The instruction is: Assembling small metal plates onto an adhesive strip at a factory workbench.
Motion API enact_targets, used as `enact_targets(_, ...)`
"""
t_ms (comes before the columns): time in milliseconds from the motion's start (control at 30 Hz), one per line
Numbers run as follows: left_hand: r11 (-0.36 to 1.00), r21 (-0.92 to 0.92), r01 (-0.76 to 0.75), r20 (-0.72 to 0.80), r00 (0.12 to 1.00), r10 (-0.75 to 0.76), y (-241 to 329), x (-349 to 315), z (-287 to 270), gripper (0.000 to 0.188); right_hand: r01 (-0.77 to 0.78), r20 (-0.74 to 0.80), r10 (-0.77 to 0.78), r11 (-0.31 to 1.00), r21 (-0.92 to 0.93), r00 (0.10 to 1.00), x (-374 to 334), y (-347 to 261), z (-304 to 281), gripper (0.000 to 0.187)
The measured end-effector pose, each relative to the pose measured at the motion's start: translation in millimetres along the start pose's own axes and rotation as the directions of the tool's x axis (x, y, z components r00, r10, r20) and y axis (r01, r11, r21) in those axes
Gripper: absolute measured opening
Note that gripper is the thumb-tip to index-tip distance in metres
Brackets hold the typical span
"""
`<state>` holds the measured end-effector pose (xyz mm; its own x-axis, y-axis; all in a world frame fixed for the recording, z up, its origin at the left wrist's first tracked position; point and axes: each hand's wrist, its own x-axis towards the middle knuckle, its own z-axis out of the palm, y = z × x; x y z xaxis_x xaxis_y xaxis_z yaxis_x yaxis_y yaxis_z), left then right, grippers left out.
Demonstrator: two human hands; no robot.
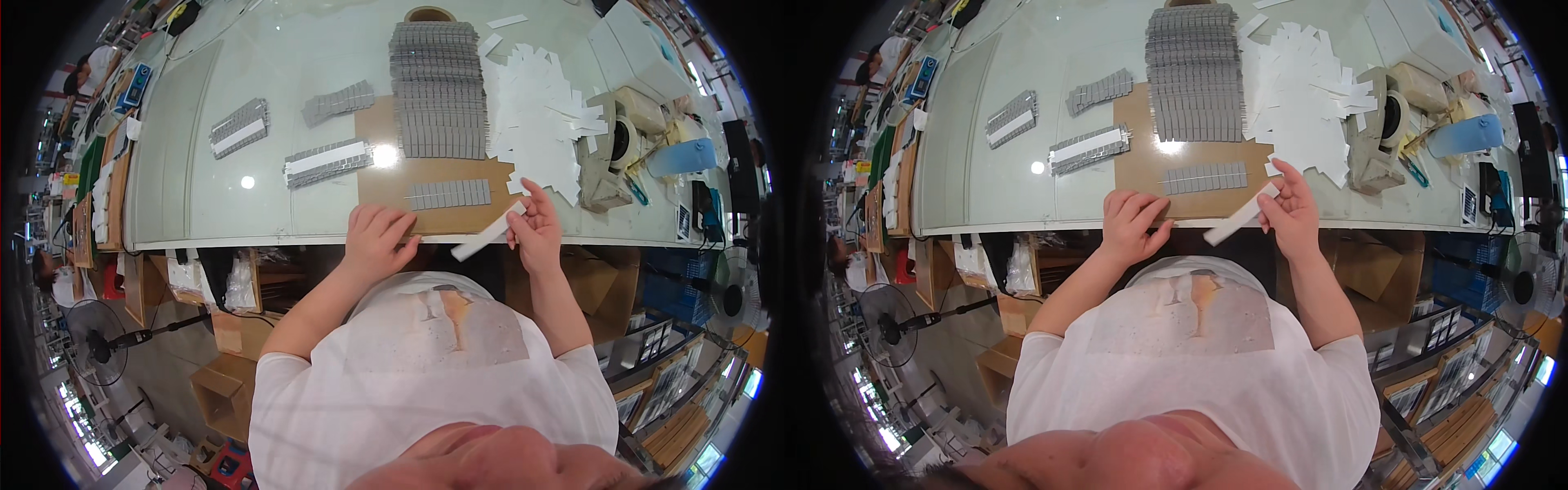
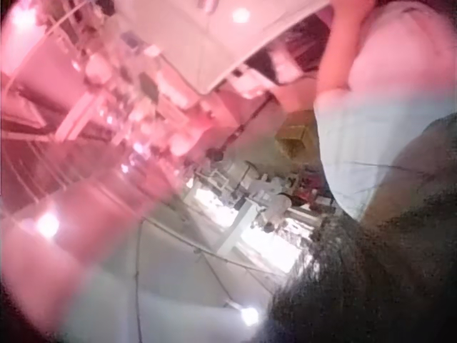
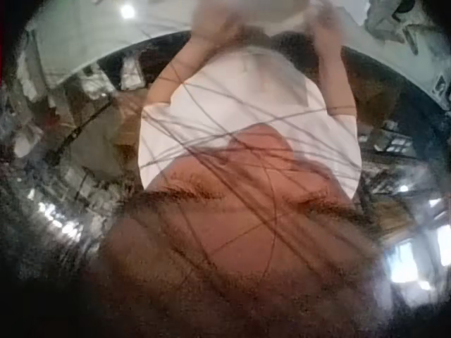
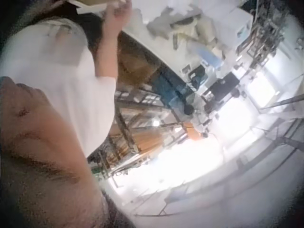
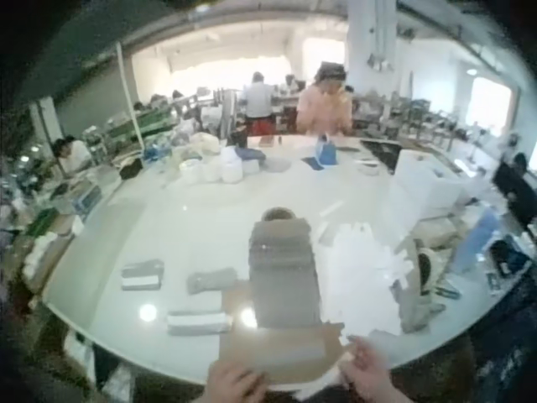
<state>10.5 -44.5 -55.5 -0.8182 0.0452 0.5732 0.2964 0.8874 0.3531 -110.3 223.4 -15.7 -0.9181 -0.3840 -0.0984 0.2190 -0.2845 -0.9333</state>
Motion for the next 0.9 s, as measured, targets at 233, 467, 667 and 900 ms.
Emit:
enact_targets(233,0.996,0.072,-0.052,0.013,0.999,0.051,4,3,1,0.047,-0.157,0.032,0.155,0.986,0.057,0.987,21,23,8,0.019)
enact_targets(467,0.994,0.101,-0.048,0.061,0.997,0.042,3,-2,3,0.049,-0.168,-0.126,0.150,0.975,-0.148,0.981,35,32,23,0.016)
enact_targets(667,0.994,0.100,-0.051,0.054,0.997,0.046,2,0,2,0.049,-0.188,-0.199,0.138,0.946,-0.264,0.970,38,35,24,0.016)
enact_targets(900,0.996,0.077,-0.041,0.032,0.999,0.039,3,2,1,0.048,-0.209,-0.193,0.157,0.935,-0.287,0.969,40,34,28,0.016)
